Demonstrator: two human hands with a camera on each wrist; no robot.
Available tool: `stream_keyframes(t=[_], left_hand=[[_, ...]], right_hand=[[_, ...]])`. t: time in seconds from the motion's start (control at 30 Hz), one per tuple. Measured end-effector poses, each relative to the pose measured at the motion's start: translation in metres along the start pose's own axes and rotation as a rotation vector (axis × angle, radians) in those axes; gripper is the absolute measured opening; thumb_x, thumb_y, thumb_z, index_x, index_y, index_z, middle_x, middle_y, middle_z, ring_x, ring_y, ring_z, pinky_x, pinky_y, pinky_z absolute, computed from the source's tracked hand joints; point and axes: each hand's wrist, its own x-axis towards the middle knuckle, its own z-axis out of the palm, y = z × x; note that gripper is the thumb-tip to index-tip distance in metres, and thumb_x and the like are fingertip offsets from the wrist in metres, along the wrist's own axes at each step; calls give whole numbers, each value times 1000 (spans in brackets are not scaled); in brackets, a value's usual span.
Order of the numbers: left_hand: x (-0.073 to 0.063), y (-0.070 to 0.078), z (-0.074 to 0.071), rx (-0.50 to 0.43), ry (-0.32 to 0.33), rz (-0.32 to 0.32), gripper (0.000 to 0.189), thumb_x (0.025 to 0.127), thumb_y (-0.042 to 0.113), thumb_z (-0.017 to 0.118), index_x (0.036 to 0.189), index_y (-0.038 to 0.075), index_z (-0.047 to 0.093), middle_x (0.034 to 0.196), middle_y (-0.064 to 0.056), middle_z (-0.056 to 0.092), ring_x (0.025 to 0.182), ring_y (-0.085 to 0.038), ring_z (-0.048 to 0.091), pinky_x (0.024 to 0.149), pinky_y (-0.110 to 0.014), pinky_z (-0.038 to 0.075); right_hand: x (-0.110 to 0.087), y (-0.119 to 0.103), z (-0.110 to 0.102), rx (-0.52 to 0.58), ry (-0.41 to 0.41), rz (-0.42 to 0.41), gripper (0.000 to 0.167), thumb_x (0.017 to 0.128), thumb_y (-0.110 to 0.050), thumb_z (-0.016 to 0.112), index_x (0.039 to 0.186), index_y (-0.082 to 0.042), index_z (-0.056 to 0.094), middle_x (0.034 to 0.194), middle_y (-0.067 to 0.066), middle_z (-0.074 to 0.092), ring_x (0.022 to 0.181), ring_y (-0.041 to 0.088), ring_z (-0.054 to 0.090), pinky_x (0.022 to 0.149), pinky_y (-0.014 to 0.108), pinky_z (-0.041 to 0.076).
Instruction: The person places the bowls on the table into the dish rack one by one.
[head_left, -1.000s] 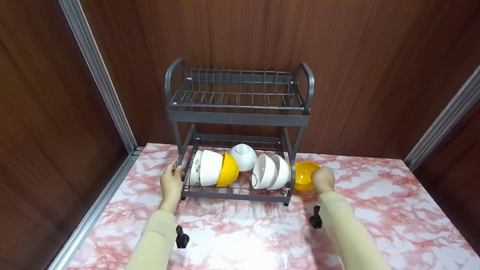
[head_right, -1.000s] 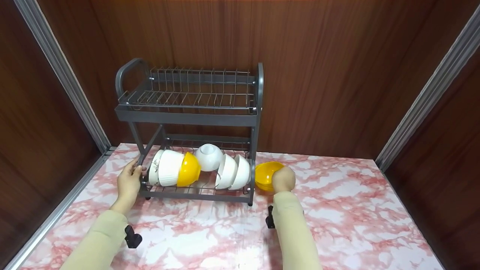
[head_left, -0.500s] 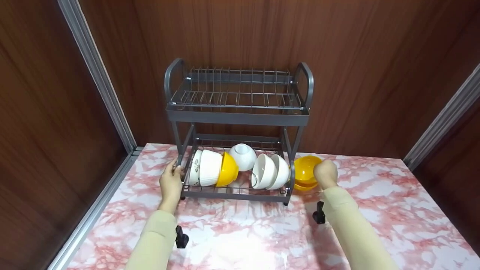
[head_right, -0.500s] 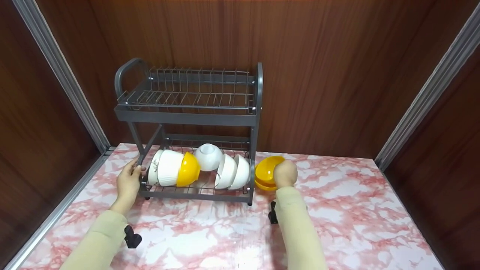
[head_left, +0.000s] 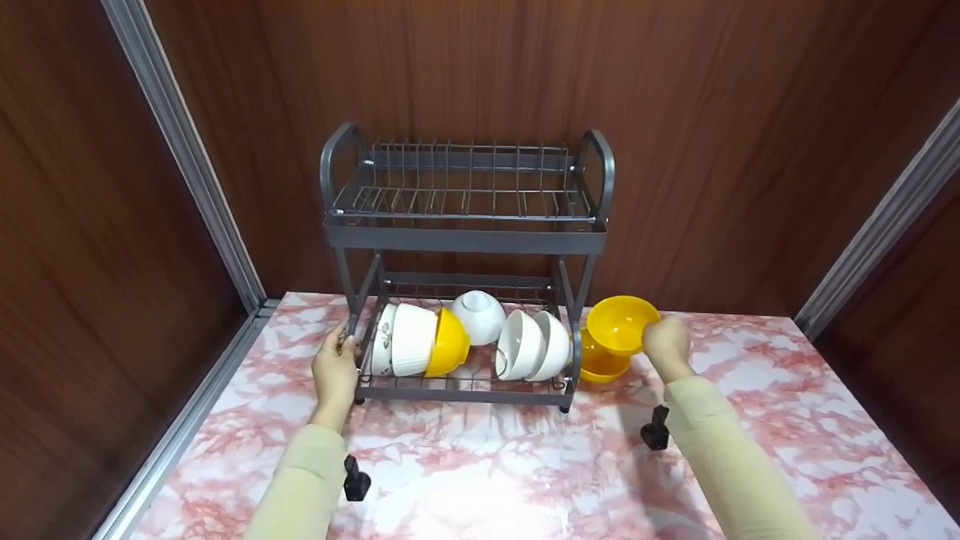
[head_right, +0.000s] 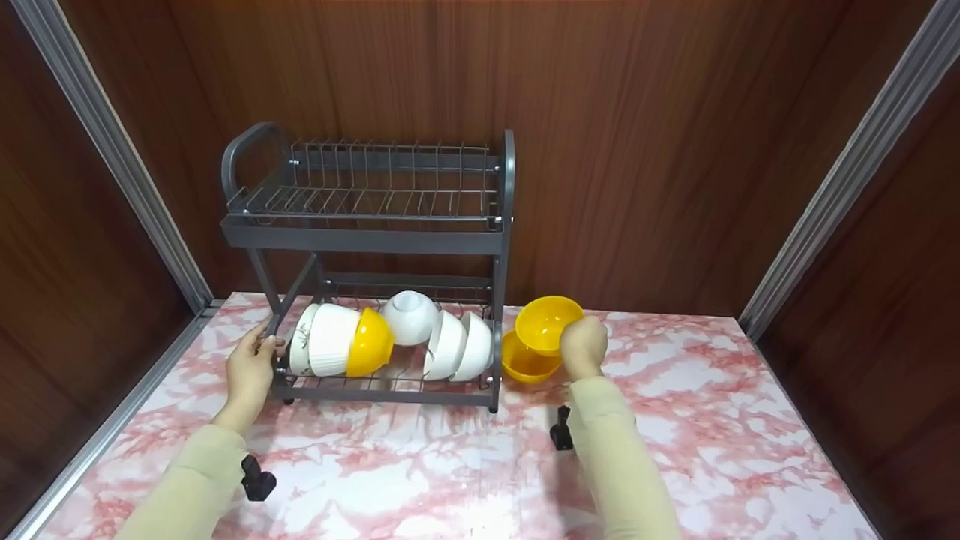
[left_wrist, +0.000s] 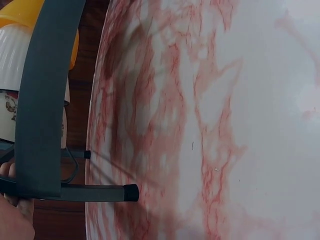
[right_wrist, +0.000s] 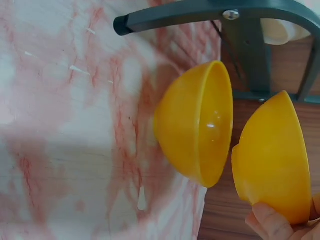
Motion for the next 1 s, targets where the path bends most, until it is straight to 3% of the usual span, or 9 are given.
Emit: stream_keyframes(t=[0.1, 0.23, 0.33, 0.43, 0.6, 0.7, 0.87, 1.0], left_hand=[[0, 1, -1, 9, 5, -11, 36, 95, 13, 49, 131, 8, 52, 107, -20, 66, 94, -31, 64, 81, -34, 48], [-2, 5, -1, -20, 12, -48, 35, 94, 13, 50, 129, 7, 54, 107, -19, 67, 94, -29, 64, 74, -24, 44], [-4, 9, -1, -71, 56, -74, 34, 92, 11, 51, 124, 4, 58, 105, -21, 67, 92, -29, 61, 73, -23, 42], [-9, 15, 2, -135, 131, -75, 32, 89, 8, 51, 119, 1, 60, 108, -24, 63, 96, -29, 57, 82, -30, 44], [-23, 33, 8, -216, 276, 11, 29, 83, 3, 55, 110, -3, 61, 110, -20, 54, 105, -30, 50, 96, -38, 38], [-33, 48, 13, -255, 321, 104, 25, 80, -1, 57, 104, -3, 63, 110, -16, 54, 107, -26, 49, 97, -33, 38], [-59, 75, 24, -315, 250, 276, 19, 82, -6, 56, 99, -5, 63, 109, -15, 58, 106, -23, 53, 91, -21, 44], [-86, 93, 34, -280, 96, 346, 18, 86, 0, 56, 102, 0, 65, 106, -12, 65, 97, -22, 59, 82, -18, 49]], right_hand=[[-1, 0, -4, 47, 9, -11, 31, 81, -2, 34, 92, 12, 59, 55, 2, 49, 43, 12, 45, 41, 20, 41], [-7, 0, -10, 99, 22, -36, 31, 83, -1, 34, 93, 11, 61, 57, 3, 51, 45, 11, 46, 43, 20, 42], [-14, -1, -14, 146, 20, -62, 30, 85, -2, 36, 91, 11, 62, 58, 3, 53, 46, 9, 48, 44, 20, 44], [-23, -3, -20, 194, 5, -76, 32, 86, -4, 37, 97, 12, 62, 65, 9, 58, 48, 7, 50, 46, 19, 46], [-38, -7, -31, 235, -7, -106, 37, 89, -4, 35, 111, 14, 59, 89, 26, 62, 52, 6, 53, 48, 16, 48], [-49, -10, -36, 260, -6, -121, 37, 90, -3, 35, 113, 14, 58, 96, 29, 61, 54, 6, 53, 50, 16, 49], [-71, -20, -37, 300, -2, -155, 35, 89, -1, 36, 113, 12, 59, 101, 30, 61, 58, 5, 54, 52, 15, 50], [-89, -30, -32, 317, 3, -204, 33, 87, 2, 38, 109, 11, 61, 99, 29, 63, 56, 4, 51, 49, 15, 47]])
